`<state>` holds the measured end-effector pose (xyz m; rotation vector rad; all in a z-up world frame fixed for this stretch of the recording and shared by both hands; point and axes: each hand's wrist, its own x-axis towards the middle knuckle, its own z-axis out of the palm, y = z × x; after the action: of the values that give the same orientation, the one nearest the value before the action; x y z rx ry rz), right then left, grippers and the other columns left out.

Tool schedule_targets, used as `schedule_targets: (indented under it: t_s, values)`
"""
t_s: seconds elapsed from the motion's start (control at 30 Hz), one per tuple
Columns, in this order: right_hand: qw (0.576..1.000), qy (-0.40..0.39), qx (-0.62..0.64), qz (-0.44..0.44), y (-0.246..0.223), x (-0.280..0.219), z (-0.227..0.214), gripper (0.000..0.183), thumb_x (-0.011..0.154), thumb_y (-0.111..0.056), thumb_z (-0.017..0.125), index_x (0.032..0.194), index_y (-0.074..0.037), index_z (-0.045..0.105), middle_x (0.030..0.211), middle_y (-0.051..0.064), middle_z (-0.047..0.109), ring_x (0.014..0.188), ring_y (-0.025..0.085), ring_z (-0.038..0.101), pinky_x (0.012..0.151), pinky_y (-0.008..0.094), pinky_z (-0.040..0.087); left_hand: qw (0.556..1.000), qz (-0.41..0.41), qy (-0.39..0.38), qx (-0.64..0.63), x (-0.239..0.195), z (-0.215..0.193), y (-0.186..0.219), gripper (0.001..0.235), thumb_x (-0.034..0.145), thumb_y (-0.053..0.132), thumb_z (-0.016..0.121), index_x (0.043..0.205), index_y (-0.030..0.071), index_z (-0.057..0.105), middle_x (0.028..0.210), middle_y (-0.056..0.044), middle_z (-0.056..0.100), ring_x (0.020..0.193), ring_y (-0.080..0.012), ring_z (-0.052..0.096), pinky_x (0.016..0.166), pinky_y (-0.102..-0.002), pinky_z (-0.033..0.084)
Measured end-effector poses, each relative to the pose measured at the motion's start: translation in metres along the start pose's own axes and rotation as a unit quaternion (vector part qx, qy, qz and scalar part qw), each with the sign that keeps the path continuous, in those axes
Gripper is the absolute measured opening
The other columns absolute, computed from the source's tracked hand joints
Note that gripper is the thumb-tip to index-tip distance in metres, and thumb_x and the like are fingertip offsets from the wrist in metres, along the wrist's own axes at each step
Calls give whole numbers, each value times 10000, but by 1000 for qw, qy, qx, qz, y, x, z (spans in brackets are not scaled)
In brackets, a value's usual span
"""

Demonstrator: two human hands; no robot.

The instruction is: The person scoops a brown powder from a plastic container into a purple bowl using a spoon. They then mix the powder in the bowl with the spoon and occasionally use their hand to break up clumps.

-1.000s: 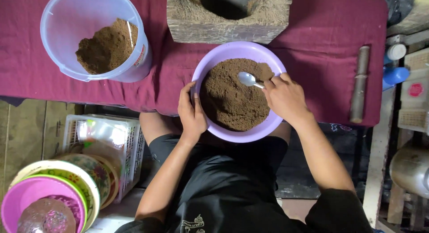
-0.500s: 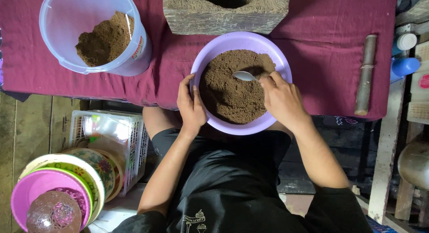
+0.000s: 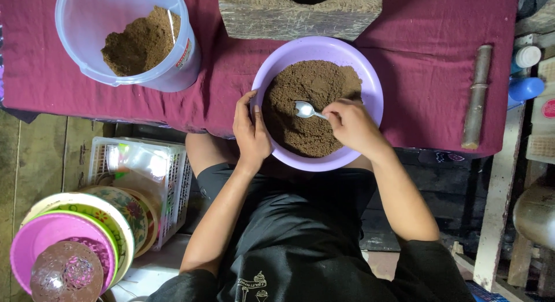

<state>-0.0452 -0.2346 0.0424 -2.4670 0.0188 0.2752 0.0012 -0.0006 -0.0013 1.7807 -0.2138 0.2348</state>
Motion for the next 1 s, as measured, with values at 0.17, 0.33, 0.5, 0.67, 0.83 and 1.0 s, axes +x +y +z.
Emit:
schedule_targets:
  t_s: [0.17, 0.33, 0.5, 0.67, 0.83, 1.0]
  values:
    - [999, 17, 25, 17, 4, -13, -19, 178, 1005, -2, 585, 1058, 42, 749, 913, 211, 699, 720, 297, 658, 695, 374, 526, 1000, 8, 1, -11, 0, 0, -4, 292, 1054, -20, 454, 1313, 40, 575, 1217, -183, 627, 1218, -440, 595, 1054, -555, 443]
    - [994, 20, -110, -19, 17, -21, -16, 172, 976, -85, 629, 1037, 6, 761, 925, 244, 718, 817, 457, 707, 690, 530, 550, 1000, 6, -3, -22, 0, 2, -4, 294, 1062, -16, 437, 1318, 39, 573, 1225, -182, 621, 1227, -438, 592, 1059, -556, 444]
    - [949, 60, -303, -66, 6, -25, -4, 191, 1020, -273, 620, 1086, -181, 774, 1021, 70, 720, 1040, 237, 635, 961, 427, 352, 1000, 15, 4, -21, -1, 2, -6, 293, 1062, -20, 441, 1316, 40, 574, 1223, -173, 621, 1235, -434, 590, 1067, -560, 440]
    - [964, 44, -242, -102, -4, -11, 15, 161, 1008, -199, 638, 1055, -130, 776, 952, 77, 694, 959, 214, 594, 850, 388, 404, 999, 19, 6, -24, -1, 2, -8, 279, 1065, -17, 442, 1303, 37, 578, 1216, -170, 621, 1239, -433, 588, 1070, -561, 438]
    - [953, 79, -246, -157, 2, 1, 32, 164, 963, -156, 694, 1094, -121, 786, 944, 91, 672, 899, 235, 601, 756, 379, 456, 999, 23, 4, -25, -1, 2, -9, 278, 1061, -21, 444, 1297, 35, 578, 1216, -170, 618, 1242, -433, 587, 1071, -559, 438]
    - [938, 116, -261, -198, 9, 8, 40, 104, 923, -118, 706, 961, -134, 800, 899, 73, 610, 823, 253, 598, 664, 389, 472, 999, 20, 2, -31, -1, 3, -11, 285, 1058, -33, 437, 1297, 33, 578, 1217, -177, 618, 1240, -435, 587, 1070, -561, 435]
